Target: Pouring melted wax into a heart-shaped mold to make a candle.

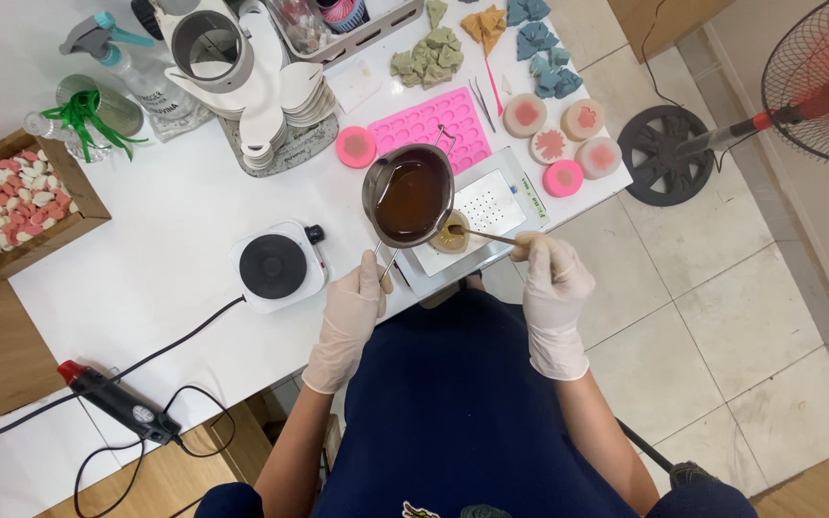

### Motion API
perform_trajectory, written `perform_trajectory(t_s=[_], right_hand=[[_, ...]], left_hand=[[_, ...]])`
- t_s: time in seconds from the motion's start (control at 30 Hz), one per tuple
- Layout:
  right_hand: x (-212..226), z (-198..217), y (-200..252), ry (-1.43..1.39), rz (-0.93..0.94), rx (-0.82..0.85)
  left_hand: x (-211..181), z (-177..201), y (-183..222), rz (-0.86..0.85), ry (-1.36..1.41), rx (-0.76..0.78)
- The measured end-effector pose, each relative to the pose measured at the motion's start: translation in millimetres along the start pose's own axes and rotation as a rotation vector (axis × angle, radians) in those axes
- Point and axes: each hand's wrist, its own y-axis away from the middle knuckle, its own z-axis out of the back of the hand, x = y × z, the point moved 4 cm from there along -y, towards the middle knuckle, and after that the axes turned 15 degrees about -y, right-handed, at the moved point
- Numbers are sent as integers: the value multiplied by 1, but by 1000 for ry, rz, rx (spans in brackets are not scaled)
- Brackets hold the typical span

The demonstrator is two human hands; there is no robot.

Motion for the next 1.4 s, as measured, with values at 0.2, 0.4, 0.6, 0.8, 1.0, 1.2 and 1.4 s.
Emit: perform_trajectory(t_s=[0.2,0.4,0.6,0.8,1.0,1.2,1.4], right_hand=[[-30,-9,-11,-346,-282,-175],[-63,-27,-14,-441,-408,-202],[-85,-31,-13,-502,-487,-215],[-95,-29,-10,-582,-605,-284],[-101,-19,-5,-650,-654,-329],[-103,-5,0,-641,-637,-336],[-95,6,7,-588,-629,-367]], left_hand=[[-7,1,5,-3,-44,14],[0,-4,4,-23,-19,16],[0,-8,4,-20,-1,30],[2,-9,3,-28,-23,38],[0,-6,4,-45,-10,43],[7,-5,0,-37,-25,15],[9,-2,0,-9,-1,13]])
